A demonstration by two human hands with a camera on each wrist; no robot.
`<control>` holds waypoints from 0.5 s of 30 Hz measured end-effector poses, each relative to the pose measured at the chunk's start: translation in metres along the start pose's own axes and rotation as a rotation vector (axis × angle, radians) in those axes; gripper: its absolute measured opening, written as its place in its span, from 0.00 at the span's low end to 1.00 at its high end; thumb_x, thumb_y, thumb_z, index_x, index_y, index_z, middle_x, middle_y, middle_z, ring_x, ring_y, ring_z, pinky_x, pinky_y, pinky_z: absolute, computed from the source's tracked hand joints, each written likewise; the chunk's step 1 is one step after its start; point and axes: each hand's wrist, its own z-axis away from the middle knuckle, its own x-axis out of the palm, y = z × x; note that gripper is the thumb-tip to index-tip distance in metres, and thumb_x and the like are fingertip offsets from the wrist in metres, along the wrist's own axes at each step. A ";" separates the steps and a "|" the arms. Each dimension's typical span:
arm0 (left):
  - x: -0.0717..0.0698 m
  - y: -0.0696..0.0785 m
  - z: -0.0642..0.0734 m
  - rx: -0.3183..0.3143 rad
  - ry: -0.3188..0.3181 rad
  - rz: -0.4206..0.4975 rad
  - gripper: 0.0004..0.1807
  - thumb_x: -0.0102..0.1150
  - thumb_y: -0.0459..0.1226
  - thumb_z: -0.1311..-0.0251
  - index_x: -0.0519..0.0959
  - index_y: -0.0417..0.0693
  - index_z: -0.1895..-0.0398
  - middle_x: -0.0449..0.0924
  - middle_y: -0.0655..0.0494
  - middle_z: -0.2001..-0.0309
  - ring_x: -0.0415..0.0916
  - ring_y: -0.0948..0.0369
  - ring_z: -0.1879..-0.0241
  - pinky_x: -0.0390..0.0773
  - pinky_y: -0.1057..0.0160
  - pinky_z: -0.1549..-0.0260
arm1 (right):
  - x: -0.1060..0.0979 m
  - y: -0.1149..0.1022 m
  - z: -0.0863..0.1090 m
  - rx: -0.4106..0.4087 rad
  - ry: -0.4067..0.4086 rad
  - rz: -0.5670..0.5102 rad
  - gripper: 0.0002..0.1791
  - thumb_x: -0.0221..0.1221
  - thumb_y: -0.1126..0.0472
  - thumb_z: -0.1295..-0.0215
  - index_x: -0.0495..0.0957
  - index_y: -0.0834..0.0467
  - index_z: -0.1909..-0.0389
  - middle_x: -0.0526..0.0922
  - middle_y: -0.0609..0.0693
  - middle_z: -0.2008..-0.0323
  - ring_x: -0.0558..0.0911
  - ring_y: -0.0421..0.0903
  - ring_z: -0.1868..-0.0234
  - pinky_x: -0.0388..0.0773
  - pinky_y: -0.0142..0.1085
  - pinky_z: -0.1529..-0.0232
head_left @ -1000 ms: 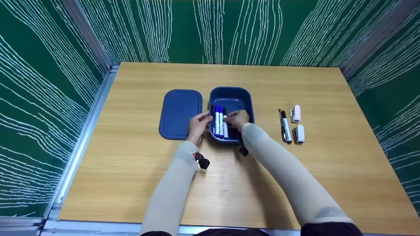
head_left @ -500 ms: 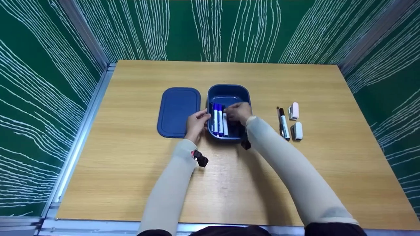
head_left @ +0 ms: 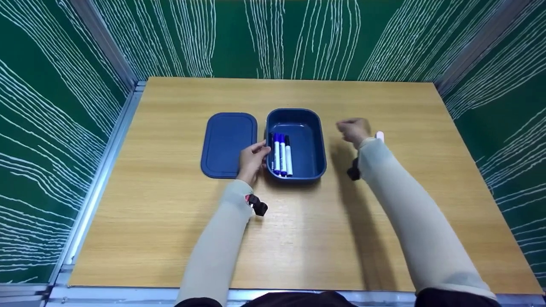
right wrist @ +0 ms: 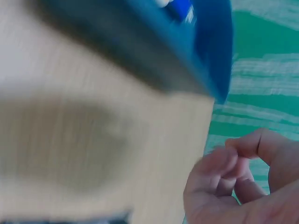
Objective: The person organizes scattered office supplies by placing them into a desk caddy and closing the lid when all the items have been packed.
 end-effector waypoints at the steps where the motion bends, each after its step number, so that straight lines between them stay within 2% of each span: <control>1: 0.000 0.000 0.000 -0.001 0.001 0.000 0.21 0.63 0.31 0.37 0.78 0.42 0.40 0.81 0.50 0.57 0.74 0.61 0.71 0.76 0.74 0.83 | -0.008 0.005 -0.001 -0.002 0.024 0.046 0.13 0.58 0.64 0.33 0.79 0.65 0.50 0.77 0.39 0.73 0.74 0.34 0.74 0.77 0.25 0.72; 6: 0.000 -0.001 0.000 0.007 0.012 -0.013 0.21 0.63 0.32 0.38 0.79 0.43 0.41 0.81 0.50 0.58 0.74 0.61 0.70 0.75 0.74 0.83 | -0.033 0.027 -0.007 0.000 0.142 0.224 0.14 0.60 0.64 0.38 0.82 0.64 0.53 0.81 0.46 0.68 0.77 0.37 0.77 0.77 0.27 0.75; 9: 0.000 -0.001 -0.001 0.010 0.015 -0.018 0.21 0.63 0.32 0.38 0.79 0.43 0.41 0.81 0.51 0.59 0.73 0.62 0.72 0.75 0.74 0.84 | -0.040 0.038 -0.008 -0.001 0.155 0.334 0.15 0.60 0.64 0.37 0.82 0.65 0.51 0.83 0.56 0.60 0.79 0.38 0.75 0.79 0.29 0.72; 12: 0.000 -0.001 0.000 0.012 0.017 -0.021 0.21 0.63 0.32 0.38 0.79 0.43 0.41 0.80 0.53 0.61 0.73 0.63 0.73 0.74 0.75 0.84 | -0.042 0.045 -0.009 0.002 0.150 0.420 0.16 0.59 0.63 0.35 0.81 0.67 0.49 0.82 0.64 0.51 0.81 0.42 0.70 0.82 0.35 0.66; 15: 0.001 -0.001 0.001 0.013 0.017 -0.025 0.21 0.63 0.32 0.38 0.79 0.43 0.41 0.80 0.53 0.61 0.72 0.63 0.73 0.74 0.75 0.84 | -0.041 0.050 -0.011 0.002 0.138 0.484 0.17 0.57 0.63 0.34 0.81 0.68 0.48 0.79 0.67 0.46 0.82 0.53 0.59 0.84 0.45 0.56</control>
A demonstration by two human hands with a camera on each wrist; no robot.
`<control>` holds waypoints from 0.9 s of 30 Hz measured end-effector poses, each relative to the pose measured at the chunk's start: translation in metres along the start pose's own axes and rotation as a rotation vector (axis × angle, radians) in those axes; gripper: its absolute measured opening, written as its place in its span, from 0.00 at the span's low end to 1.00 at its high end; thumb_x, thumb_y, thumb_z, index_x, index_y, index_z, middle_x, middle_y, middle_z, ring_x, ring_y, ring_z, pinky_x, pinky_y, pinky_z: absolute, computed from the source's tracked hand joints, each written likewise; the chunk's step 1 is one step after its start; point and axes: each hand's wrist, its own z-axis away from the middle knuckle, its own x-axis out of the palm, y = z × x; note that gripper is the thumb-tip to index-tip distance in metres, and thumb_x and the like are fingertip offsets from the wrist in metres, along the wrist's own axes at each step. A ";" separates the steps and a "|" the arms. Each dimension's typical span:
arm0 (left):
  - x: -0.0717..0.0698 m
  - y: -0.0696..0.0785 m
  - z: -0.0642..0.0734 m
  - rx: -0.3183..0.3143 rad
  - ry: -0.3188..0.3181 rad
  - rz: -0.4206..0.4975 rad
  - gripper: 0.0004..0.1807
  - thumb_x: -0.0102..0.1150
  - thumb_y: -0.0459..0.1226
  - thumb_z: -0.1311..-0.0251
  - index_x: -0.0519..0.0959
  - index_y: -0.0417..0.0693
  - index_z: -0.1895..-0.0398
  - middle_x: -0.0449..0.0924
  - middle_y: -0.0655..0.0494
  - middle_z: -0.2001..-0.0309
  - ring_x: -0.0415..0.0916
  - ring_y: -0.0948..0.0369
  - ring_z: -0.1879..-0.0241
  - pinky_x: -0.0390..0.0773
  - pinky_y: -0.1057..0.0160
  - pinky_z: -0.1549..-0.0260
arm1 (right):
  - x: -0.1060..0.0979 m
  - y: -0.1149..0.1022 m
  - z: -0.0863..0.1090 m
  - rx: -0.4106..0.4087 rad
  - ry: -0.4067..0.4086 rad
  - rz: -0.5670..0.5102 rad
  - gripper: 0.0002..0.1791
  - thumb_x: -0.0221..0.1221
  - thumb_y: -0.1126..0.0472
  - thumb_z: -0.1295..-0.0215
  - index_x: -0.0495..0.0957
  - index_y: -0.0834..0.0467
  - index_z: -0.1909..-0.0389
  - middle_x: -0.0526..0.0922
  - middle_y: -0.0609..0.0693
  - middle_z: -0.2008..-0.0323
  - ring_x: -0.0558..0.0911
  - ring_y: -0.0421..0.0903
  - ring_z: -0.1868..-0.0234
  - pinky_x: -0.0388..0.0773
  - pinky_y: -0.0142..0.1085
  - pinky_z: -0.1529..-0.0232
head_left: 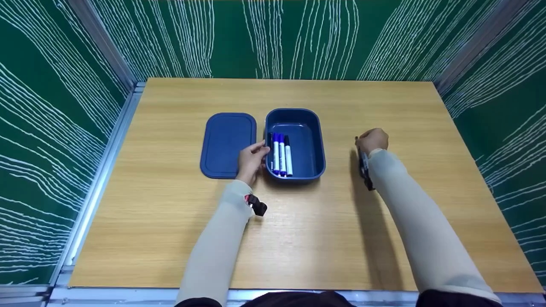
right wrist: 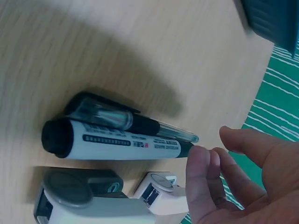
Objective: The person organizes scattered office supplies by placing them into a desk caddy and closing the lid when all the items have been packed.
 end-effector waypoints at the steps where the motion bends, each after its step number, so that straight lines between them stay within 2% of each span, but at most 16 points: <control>1: 0.000 0.000 0.000 -0.002 0.000 0.000 0.21 0.63 0.32 0.38 0.79 0.43 0.41 0.80 0.53 0.61 0.72 0.63 0.73 0.74 0.74 0.84 | 0.001 0.001 0.000 -0.003 -0.006 0.017 0.17 0.56 0.63 0.34 0.81 0.68 0.48 0.79 0.67 0.46 0.82 0.57 0.55 0.83 0.47 0.54; 3: 0.000 0.001 0.000 -0.004 -0.001 -0.001 0.21 0.63 0.32 0.38 0.79 0.43 0.41 0.80 0.53 0.61 0.72 0.63 0.73 0.74 0.74 0.84 | 0.004 0.002 -0.001 -0.017 -0.007 0.061 0.17 0.55 0.63 0.33 0.81 0.69 0.49 0.79 0.68 0.46 0.81 0.61 0.51 0.82 0.51 0.51; 4: 0.000 0.001 0.001 -0.005 -0.004 -0.001 0.21 0.63 0.32 0.38 0.79 0.43 0.41 0.80 0.53 0.61 0.72 0.63 0.73 0.74 0.74 0.83 | 0.005 0.003 -0.001 -0.028 -0.004 0.090 0.17 0.55 0.63 0.33 0.82 0.70 0.51 0.80 0.68 0.48 0.81 0.61 0.53 0.82 0.51 0.52; 5: 0.000 0.001 0.001 -0.006 -0.005 -0.002 0.21 0.64 0.33 0.38 0.79 0.44 0.41 0.79 0.54 0.62 0.72 0.63 0.73 0.74 0.73 0.83 | 0.006 0.004 -0.002 -0.040 -0.001 0.116 0.16 0.55 0.63 0.33 0.83 0.70 0.55 0.82 0.67 0.52 0.82 0.59 0.57 0.82 0.50 0.55; 8: 0.000 0.001 0.001 -0.006 -0.006 -0.004 0.21 0.64 0.33 0.38 0.80 0.44 0.41 0.79 0.55 0.64 0.72 0.64 0.73 0.74 0.73 0.83 | 0.012 0.008 -0.006 -0.094 0.039 0.208 0.16 0.54 0.62 0.32 0.85 0.66 0.73 0.85 0.60 0.72 0.80 0.52 0.73 0.80 0.45 0.68; 11: 0.000 0.002 0.000 -0.008 -0.003 -0.002 0.20 0.64 0.33 0.38 0.80 0.43 0.42 0.78 0.55 0.64 0.72 0.64 0.74 0.74 0.73 0.83 | 0.017 0.009 -0.011 -0.138 0.073 0.280 0.19 0.53 0.60 0.30 0.81 0.65 0.79 0.82 0.56 0.79 0.76 0.48 0.80 0.75 0.41 0.74; 12: 0.000 0.002 0.000 -0.009 -0.001 0.000 0.20 0.64 0.32 0.38 0.80 0.43 0.42 0.78 0.55 0.64 0.72 0.64 0.74 0.74 0.73 0.83 | 0.019 0.010 -0.012 -0.148 0.080 0.299 0.19 0.52 0.61 0.29 0.81 0.65 0.78 0.82 0.58 0.78 0.76 0.49 0.79 0.75 0.42 0.75; 15: 0.000 0.003 0.000 -0.017 -0.002 0.005 0.20 0.64 0.32 0.38 0.80 0.44 0.42 0.79 0.54 0.63 0.72 0.64 0.74 0.75 0.73 0.84 | 0.021 0.010 -0.014 -0.145 0.057 0.329 0.14 0.51 0.64 0.30 0.82 0.71 0.65 0.84 0.66 0.65 0.79 0.52 0.72 0.77 0.44 0.72; 19: 0.000 0.002 0.000 -0.023 -0.009 -0.003 0.20 0.64 0.33 0.38 0.80 0.44 0.41 0.80 0.53 0.61 0.74 0.61 0.71 0.75 0.73 0.83 | 0.024 0.008 -0.015 -0.122 0.015 0.359 0.14 0.52 0.68 0.33 0.81 0.71 0.53 0.83 0.67 0.55 0.80 0.52 0.65 0.79 0.46 0.67; 22: 0.000 0.002 0.000 -0.025 -0.008 -0.007 0.20 0.64 0.33 0.38 0.80 0.44 0.41 0.80 0.53 0.62 0.73 0.61 0.71 0.74 0.73 0.83 | 0.026 0.008 -0.016 -0.118 0.013 0.384 0.14 0.52 0.67 0.32 0.81 0.70 0.53 0.84 0.66 0.56 0.79 0.51 0.66 0.78 0.45 0.68; 27: 0.000 0.002 0.000 -0.012 -0.009 0.021 0.20 0.63 0.31 0.38 0.79 0.41 0.41 0.78 0.55 0.63 0.72 0.64 0.74 0.74 0.74 0.84 | 0.029 0.008 -0.018 -0.108 0.024 0.403 0.13 0.50 0.66 0.30 0.81 0.70 0.58 0.83 0.68 0.60 0.75 0.51 0.71 0.74 0.43 0.74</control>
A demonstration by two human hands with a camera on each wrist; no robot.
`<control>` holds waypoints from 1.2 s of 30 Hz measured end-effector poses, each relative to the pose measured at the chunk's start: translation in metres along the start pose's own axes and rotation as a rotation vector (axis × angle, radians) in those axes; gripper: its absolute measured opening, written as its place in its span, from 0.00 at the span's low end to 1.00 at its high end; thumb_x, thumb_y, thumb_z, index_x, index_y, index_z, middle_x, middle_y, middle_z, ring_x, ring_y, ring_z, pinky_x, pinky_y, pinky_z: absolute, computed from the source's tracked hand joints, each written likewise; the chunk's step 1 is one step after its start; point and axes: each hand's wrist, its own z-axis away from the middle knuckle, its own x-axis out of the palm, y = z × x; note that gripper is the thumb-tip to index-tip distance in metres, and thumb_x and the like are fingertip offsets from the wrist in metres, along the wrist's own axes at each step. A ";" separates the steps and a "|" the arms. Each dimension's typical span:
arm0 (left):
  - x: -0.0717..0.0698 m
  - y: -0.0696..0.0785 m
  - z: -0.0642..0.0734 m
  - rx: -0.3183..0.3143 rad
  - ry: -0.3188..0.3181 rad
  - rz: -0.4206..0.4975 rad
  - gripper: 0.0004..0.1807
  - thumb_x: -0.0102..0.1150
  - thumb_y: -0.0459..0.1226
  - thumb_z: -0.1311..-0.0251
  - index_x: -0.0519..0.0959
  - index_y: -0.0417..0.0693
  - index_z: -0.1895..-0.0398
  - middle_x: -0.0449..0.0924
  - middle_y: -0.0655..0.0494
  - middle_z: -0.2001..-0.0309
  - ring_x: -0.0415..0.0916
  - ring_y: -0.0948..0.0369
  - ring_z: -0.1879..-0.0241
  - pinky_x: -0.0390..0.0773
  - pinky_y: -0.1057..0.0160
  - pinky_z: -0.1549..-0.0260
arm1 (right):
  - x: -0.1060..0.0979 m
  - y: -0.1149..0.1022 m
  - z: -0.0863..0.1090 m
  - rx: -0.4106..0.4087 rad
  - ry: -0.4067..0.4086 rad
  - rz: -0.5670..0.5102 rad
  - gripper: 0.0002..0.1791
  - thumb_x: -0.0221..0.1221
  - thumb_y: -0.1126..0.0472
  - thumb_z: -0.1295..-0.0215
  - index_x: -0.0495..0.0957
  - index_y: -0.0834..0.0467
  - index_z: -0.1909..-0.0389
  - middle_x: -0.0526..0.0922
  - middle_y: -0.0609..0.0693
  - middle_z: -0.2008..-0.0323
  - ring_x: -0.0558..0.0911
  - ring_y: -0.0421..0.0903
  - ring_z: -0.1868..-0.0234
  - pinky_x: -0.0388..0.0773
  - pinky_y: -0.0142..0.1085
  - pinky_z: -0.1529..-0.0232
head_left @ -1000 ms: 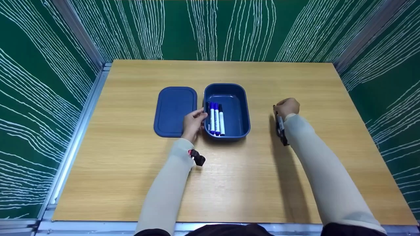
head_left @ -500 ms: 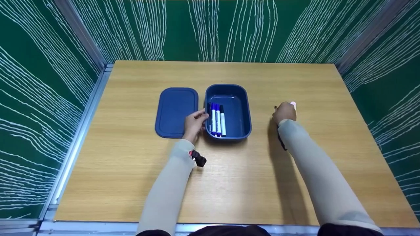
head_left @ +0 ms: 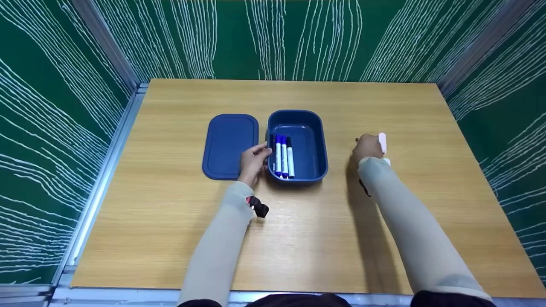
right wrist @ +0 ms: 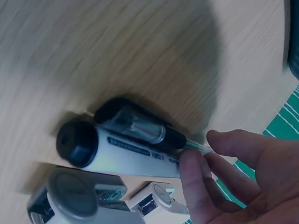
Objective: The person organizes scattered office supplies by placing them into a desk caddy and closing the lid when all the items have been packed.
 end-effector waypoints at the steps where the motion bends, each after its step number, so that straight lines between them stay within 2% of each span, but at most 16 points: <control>1: 0.000 0.000 0.000 0.003 -0.001 0.002 0.20 0.63 0.31 0.38 0.79 0.41 0.41 0.78 0.55 0.63 0.71 0.64 0.74 0.74 0.74 0.84 | 0.001 0.000 0.000 0.004 0.008 0.003 0.14 0.50 0.65 0.28 0.81 0.70 0.59 0.83 0.68 0.61 0.76 0.51 0.71 0.74 0.44 0.74; 7: -0.001 0.001 0.000 -0.005 0.005 -0.001 0.21 0.64 0.31 0.39 0.80 0.43 0.42 0.79 0.53 0.60 0.72 0.63 0.72 0.75 0.74 0.84 | 0.007 0.000 -0.001 -0.012 0.075 0.031 0.23 0.48 0.55 0.24 0.81 0.74 0.58 0.83 0.71 0.60 0.84 0.59 0.64 0.82 0.51 0.67; 13: 0.000 0.001 0.000 -0.006 0.008 -0.001 0.21 0.64 0.31 0.38 0.80 0.43 0.41 0.80 0.52 0.59 0.72 0.64 0.74 0.75 0.73 0.84 | 0.008 0.000 -0.001 -0.027 0.107 0.026 0.23 0.49 0.57 0.24 0.81 0.75 0.58 0.83 0.72 0.60 0.84 0.62 0.60 0.83 0.54 0.61; 22: 0.000 -0.001 -0.001 -0.015 0.010 -0.015 0.21 0.65 0.33 0.39 0.79 0.44 0.41 0.81 0.52 0.59 0.72 0.65 0.76 0.75 0.74 0.84 | 0.007 0.002 0.000 -0.037 0.076 -0.006 0.21 0.49 0.60 0.25 0.81 0.76 0.60 0.83 0.72 0.61 0.84 0.63 0.60 0.83 0.54 0.62; 25: 0.000 0.000 -0.001 -0.015 0.011 -0.011 0.21 0.65 0.32 0.39 0.80 0.43 0.41 0.80 0.53 0.61 0.71 0.65 0.76 0.74 0.74 0.85 | 0.005 0.003 0.002 -0.031 0.069 -0.040 0.16 0.50 0.64 0.29 0.82 0.73 0.66 0.83 0.71 0.63 0.83 0.61 0.63 0.82 0.53 0.64; 29: 0.001 0.000 0.000 -0.004 0.007 -0.007 0.21 0.64 0.31 0.39 0.80 0.42 0.42 0.80 0.54 0.63 0.71 0.66 0.76 0.74 0.74 0.85 | 0.000 0.002 0.004 -0.038 0.099 -0.058 0.19 0.53 0.63 0.33 0.78 0.63 0.85 0.85 0.62 0.74 0.80 0.52 0.76 0.80 0.46 0.72; 31: 0.001 0.000 0.001 -0.003 0.005 -0.007 0.20 0.64 0.31 0.39 0.80 0.42 0.42 0.80 0.54 0.63 0.70 0.66 0.76 0.74 0.74 0.85 | -0.004 0.000 0.005 -0.033 0.101 -0.087 0.22 0.55 0.60 0.33 0.76 0.59 0.89 0.84 0.59 0.78 0.78 0.49 0.80 0.78 0.43 0.75; 33: 0.001 0.000 0.001 -0.006 0.003 -0.002 0.20 0.64 0.31 0.39 0.80 0.42 0.42 0.80 0.55 0.63 0.70 0.66 0.75 0.74 0.73 0.84 | -0.011 -0.003 0.006 -0.021 0.083 -0.134 0.20 0.56 0.60 0.34 0.81 0.60 0.86 0.86 0.58 0.76 0.78 0.48 0.79 0.77 0.41 0.75; 36: 0.000 0.001 0.001 -0.011 0.002 -0.009 0.21 0.64 0.32 0.38 0.79 0.43 0.41 0.79 0.55 0.62 0.71 0.66 0.74 0.75 0.72 0.83 | -0.024 -0.010 0.009 0.008 0.021 -0.251 0.12 0.58 0.62 0.36 0.86 0.66 0.64 0.86 0.64 0.59 0.84 0.55 0.64 0.83 0.44 0.63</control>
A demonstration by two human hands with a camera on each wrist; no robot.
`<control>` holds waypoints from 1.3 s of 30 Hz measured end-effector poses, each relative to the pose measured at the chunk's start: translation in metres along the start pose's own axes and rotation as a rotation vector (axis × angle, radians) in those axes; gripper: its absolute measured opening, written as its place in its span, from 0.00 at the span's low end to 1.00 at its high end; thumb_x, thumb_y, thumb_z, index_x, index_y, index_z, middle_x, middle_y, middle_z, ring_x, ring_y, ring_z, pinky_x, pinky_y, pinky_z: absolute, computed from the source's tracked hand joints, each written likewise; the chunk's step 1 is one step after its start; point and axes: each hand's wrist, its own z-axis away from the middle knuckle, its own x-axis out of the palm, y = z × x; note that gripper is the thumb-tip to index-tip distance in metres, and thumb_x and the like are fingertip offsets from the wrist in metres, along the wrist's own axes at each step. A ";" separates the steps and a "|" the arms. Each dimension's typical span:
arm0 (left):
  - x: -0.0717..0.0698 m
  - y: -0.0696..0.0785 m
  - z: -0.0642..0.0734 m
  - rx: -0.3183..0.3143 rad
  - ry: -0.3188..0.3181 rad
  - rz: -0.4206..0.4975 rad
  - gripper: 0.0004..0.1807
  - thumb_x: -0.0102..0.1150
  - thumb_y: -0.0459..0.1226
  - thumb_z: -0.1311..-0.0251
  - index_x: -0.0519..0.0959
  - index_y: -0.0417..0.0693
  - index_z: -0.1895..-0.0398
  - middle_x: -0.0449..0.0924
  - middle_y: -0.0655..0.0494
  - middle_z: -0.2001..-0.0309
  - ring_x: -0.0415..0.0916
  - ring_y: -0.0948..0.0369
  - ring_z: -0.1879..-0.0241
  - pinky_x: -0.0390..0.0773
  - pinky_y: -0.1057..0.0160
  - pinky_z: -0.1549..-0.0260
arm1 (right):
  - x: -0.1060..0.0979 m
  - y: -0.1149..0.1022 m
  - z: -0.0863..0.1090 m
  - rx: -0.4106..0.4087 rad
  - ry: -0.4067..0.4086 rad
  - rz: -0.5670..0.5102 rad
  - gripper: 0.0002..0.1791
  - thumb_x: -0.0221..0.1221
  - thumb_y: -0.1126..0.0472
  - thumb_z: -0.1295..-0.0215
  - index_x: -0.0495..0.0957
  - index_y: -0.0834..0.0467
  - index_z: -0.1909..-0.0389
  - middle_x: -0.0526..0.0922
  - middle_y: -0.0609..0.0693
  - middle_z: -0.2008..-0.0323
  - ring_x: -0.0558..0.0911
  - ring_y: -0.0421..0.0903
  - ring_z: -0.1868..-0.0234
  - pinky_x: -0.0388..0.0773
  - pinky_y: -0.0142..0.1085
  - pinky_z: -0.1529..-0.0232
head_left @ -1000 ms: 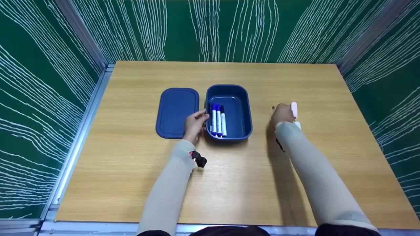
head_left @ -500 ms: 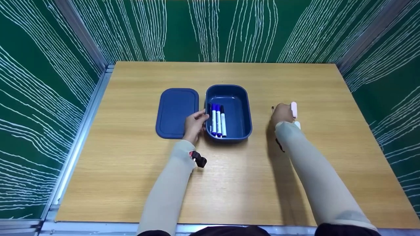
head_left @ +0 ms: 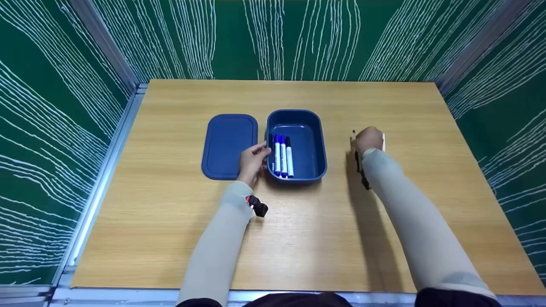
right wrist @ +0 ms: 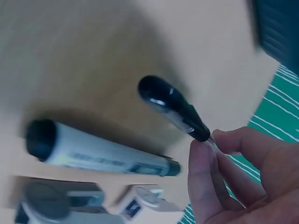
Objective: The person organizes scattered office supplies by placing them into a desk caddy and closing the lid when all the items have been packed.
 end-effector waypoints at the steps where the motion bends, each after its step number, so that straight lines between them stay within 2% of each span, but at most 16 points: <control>1: 0.000 0.000 -0.001 -0.001 0.000 -0.002 0.21 0.64 0.32 0.38 0.79 0.44 0.41 0.79 0.54 0.61 0.71 0.66 0.74 0.75 0.72 0.82 | -0.004 -0.004 0.001 0.012 -0.019 -0.032 0.14 0.57 0.62 0.36 0.85 0.68 0.57 0.84 0.65 0.53 0.83 0.57 0.57 0.84 0.46 0.57; 3: -0.001 0.001 -0.001 -0.005 0.000 -0.005 0.21 0.64 0.32 0.38 0.79 0.44 0.41 0.79 0.54 0.60 0.71 0.65 0.73 0.75 0.72 0.82 | -0.012 -0.011 0.002 0.038 -0.046 -0.097 0.19 0.57 0.64 0.37 0.80 0.69 0.47 0.79 0.67 0.44 0.80 0.61 0.47 0.82 0.50 0.49; 5: -0.001 0.000 -0.002 -0.007 0.000 -0.006 0.21 0.64 0.32 0.38 0.79 0.44 0.41 0.79 0.53 0.59 0.71 0.64 0.73 0.75 0.73 0.83 | -0.018 -0.019 0.005 0.064 -0.057 -0.146 0.21 0.57 0.64 0.36 0.78 0.69 0.44 0.77 0.67 0.42 0.79 0.62 0.45 0.81 0.50 0.47; 9: -0.002 0.000 -0.002 -0.008 0.004 -0.003 0.21 0.64 0.32 0.38 0.79 0.44 0.41 0.79 0.53 0.60 0.72 0.63 0.72 0.74 0.74 0.84 | -0.028 -0.030 0.005 0.099 -0.063 -0.205 0.21 0.58 0.64 0.36 0.79 0.67 0.43 0.78 0.65 0.42 0.82 0.55 0.52 0.84 0.41 0.56; 13: -0.003 -0.002 -0.002 -0.012 0.010 -0.010 0.21 0.64 0.32 0.38 0.79 0.44 0.41 0.80 0.53 0.61 0.72 0.62 0.71 0.74 0.74 0.84 | -0.030 -0.034 0.000 0.123 -0.100 -0.311 0.21 0.61 0.65 0.38 0.79 0.67 0.43 0.77 0.63 0.42 0.82 0.41 0.64 0.83 0.30 0.65; 16: -0.003 -0.003 -0.001 -0.015 0.015 -0.019 0.20 0.64 0.32 0.38 0.80 0.45 0.42 0.80 0.53 0.62 0.72 0.63 0.72 0.74 0.73 0.83 | -0.029 -0.040 0.002 0.126 -0.116 -0.390 0.21 0.63 0.67 0.39 0.79 0.68 0.44 0.78 0.63 0.44 0.82 0.36 0.71 0.84 0.27 0.65; 19: -0.003 -0.004 -0.001 -0.012 0.015 -0.021 0.20 0.64 0.32 0.38 0.80 0.45 0.42 0.80 0.54 0.62 0.72 0.64 0.72 0.75 0.73 0.83 | -0.028 -0.047 0.006 0.138 -0.133 -0.462 0.20 0.63 0.67 0.39 0.79 0.68 0.45 0.82 0.57 0.54 0.82 0.36 0.71 0.84 0.28 0.63; 22: -0.002 -0.004 -0.001 0.001 0.012 -0.009 0.20 0.64 0.32 0.39 0.80 0.43 0.42 0.79 0.55 0.64 0.71 0.64 0.73 0.75 0.73 0.83 | -0.026 -0.053 0.008 0.150 -0.222 -0.630 0.22 0.61 0.69 0.36 0.75 0.71 0.42 0.83 0.51 0.64 0.82 0.39 0.69 0.84 0.30 0.60; 25: -0.002 -0.003 0.000 0.014 0.010 0.002 0.20 0.64 0.31 0.39 0.80 0.41 0.42 0.78 0.56 0.65 0.72 0.63 0.73 0.76 0.73 0.83 | -0.022 -0.056 0.007 0.197 -0.381 -0.863 0.21 0.58 0.71 0.34 0.72 0.69 0.41 0.83 0.49 0.69 0.82 0.40 0.68 0.84 0.30 0.59; 27: -0.001 -0.003 -0.001 0.019 0.009 0.008 0.20 0.63 0.31 0.39 0.80 0.40 0.42 0.78 0.56 0.65 0.72 0.63 0.73 0.76 0.73 0.83 | -0.018 -0.056 0.005 0.224 -0.481 -0.953 0.15 0.57 0.70 0.32 0.76 0.66 0.46 0.84 0.49 0.70 0.82 0.40 0.68 0.83 0.29 0.60; 29: -0.001 -0.003 0.000 0.020 0.008 0.005 0.20 0.63 0.31 0.39 0.80 0.41 0.42 0.78 0.56 0.64 0.73 0.62 0.72 0.76 0.73 0.83 | -0.015 -0.056 0.004 0.246 -0.542 -1.006 0.08 0.57 0.70 0.32 0.80 0.62 0.55 0.85 0.48 0.70 0.82 0.40 0.69 0.83 0.28 0.63; 31: 0.000 -0.003 -0.001 0.019 0.009 -0.001 0.20 0.63 0.31 0.38 0.80 0.41 0.42 0.79 0.55 0.63 0.73 0.62 0.72 0.76 0.73 0.83 | -0.011 -0.055 0.003 0.249 -0.572 -1.037 0.06 0.56 0.71 0.32 0.82 0.60 0.63 0.85 0.49 0.71 0.82 0.40 0.70 0.83 0.28 0.64; 33: 0.000 -0.002 -0.001 0.018 0.010 -0.008 0.20 0.63 0.31 0.38 0.80 0.42 0.42 0.79 0.55 0.63 0.73 0.63 0.72 0.76 0.73 0.82 | -0.008 -0.056 0.003 0.249 -0.576 -1.048 0.07 0.56 0.72 0.32 0.82 0.60 0.65 0.85 0.50 0.72 0.82 0.41 0.71 0.83 0.29 0.65; 39: 0.001 0.000 0.000 0.013 0.010 0.001 0.20 0.63 0.31 0.38 0.80 0.42 0.42 0.79 0.55 0.63 0.72 0.65 0.74 0.76 0.73 0.83 | 0.000 -0.066 0.006 0.256 -0.569 -1.021 0.08 0.56 0.73 0.33 0.79 0.62 0.56 0.85 0.51 0.69 0.84 0.43 0.67 0.85 0.30 0.62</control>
